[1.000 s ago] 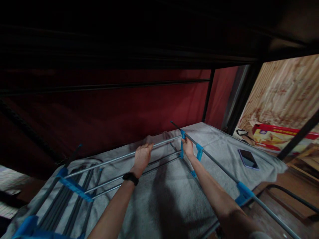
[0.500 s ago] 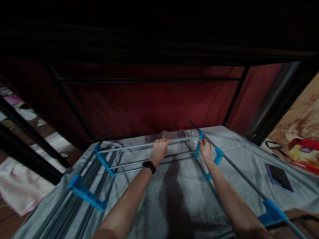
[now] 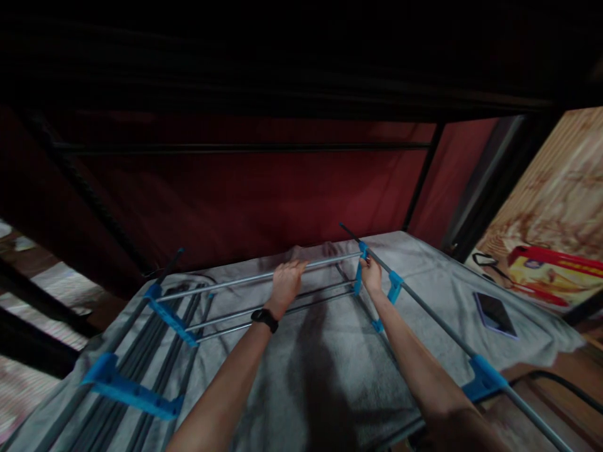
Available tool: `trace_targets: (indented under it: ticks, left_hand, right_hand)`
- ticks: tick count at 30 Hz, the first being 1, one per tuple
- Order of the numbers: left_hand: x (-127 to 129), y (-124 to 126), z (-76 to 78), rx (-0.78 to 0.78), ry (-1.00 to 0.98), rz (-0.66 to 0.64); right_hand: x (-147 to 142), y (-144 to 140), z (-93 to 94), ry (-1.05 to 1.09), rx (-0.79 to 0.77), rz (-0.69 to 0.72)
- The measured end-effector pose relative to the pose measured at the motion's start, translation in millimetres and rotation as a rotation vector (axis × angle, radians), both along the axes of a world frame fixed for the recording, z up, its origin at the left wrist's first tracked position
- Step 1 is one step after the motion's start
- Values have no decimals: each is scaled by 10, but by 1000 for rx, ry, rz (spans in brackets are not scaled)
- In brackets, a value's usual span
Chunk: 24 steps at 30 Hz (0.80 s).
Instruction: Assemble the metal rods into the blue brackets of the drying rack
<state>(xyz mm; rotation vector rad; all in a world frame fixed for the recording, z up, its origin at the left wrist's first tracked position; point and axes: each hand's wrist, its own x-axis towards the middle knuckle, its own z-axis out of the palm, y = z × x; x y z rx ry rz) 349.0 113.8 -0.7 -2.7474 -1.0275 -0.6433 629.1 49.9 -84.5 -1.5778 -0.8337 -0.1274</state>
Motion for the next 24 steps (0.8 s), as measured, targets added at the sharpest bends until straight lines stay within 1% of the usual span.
trace_targets:
  ticks: [11, 24]
  left_hand:
    - [-20, 31, 11, 25, 28, 4]
    - [-46, 76, 7, 28, 28, -21]
  right_hand:
    - [-33, 4, -15, 45, 30, -7]
    - [-46, 9, -31, -5, 18, 11]
